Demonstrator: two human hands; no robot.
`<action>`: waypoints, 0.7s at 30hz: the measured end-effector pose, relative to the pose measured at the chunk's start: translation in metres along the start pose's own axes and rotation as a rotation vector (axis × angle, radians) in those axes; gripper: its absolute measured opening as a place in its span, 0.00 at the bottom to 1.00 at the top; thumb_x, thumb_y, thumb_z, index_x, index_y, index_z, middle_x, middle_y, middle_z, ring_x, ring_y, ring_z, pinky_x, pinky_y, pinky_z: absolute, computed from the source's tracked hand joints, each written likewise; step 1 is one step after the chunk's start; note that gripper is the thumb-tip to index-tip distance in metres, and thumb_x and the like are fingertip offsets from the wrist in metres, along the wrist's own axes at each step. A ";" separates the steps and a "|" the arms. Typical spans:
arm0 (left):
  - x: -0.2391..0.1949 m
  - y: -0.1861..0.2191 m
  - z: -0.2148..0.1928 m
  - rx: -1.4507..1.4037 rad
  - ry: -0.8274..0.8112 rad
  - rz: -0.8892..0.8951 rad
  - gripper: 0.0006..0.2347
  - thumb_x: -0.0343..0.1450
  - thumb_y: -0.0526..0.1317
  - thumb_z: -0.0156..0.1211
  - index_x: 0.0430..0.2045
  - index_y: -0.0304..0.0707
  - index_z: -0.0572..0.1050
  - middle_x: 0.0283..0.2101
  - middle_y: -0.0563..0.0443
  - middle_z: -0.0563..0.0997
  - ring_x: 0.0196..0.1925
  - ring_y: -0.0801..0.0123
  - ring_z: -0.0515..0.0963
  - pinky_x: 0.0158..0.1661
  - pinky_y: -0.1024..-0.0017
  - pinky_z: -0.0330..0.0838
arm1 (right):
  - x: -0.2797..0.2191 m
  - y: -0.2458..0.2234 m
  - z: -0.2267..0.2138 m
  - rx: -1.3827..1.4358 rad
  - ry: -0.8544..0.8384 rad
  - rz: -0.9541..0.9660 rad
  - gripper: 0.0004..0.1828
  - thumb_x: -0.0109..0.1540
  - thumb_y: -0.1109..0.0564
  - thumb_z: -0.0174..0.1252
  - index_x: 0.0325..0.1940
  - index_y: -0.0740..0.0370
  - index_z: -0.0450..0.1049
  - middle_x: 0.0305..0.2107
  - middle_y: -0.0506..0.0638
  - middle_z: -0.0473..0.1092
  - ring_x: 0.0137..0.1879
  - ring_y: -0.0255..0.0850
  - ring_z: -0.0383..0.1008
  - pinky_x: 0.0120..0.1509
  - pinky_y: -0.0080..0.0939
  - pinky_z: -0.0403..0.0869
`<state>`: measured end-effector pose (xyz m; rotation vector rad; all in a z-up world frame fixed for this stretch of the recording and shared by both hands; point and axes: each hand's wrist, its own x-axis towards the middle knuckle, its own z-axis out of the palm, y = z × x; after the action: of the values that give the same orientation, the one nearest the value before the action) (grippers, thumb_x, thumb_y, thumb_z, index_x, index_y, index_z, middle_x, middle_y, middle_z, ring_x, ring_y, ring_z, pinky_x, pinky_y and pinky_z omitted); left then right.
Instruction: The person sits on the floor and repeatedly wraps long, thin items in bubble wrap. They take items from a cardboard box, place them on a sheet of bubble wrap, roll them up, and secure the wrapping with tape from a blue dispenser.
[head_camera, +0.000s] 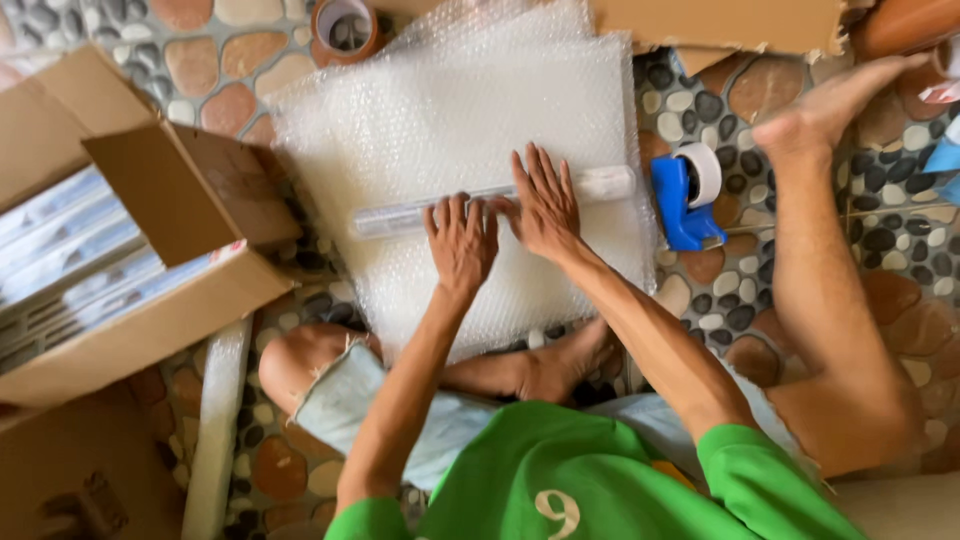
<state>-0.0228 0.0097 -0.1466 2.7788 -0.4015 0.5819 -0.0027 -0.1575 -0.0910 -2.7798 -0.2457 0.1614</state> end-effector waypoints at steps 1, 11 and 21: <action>0.002 0.009 -0.012 -0.004 -0.045 -0.051 0.14 0.74 0.51 0.63 0.48 0.45 0.75 0.52 0.45 0.75 0.60 0.52 0.72 0.62 0.50 0.61 | 0.018 0.000 -0.007 0.019 -0.052 0.039 0.40 0.74 0.34 0.46 0.83 0.59 0.53 0.78 0.66 0.50 0.84 0.57 0.46 0.85 0.66 0.38; 0.137 -0.043 0.046 0.033 -0.384 -0.043 0.33 0.82 0.61 0.35 0.76 0.33 0.59 0.79 0.29 0.48 0.82 0.44 0.45 0.75 0.40 0.34 | 0.120 0.038 -0.001 0.038 0.475 -0.189 0.24 0.72 0.35 0.52 0.49 0.58 0.74 0.39 0.52 0.73 0.44 0.48 0.70 0.49 0.48 0.63; 0.183 -0.073 0.037 -0.046 -0.168 0.253 0.26 0.71 0.64 0.56 0.48 0.38 0.72 0.45 0.40 0.73 0.46 0.49 0.70 0.50 0.53 0.63 | 0.188 0.065 -0.022 -0.064 -0.013 -0.197 0.33 0.47 0.67 0.62 0.55 0.54 0.66 0.46 0.54 0.68 0.52 0.55 0.66 0.51 0.52 0.62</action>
<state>0.1744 0.0262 -0.1169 2.7613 -0.8012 0.3863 0.1945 -0.1895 -0.1083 -2.7970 -0.5347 0.1250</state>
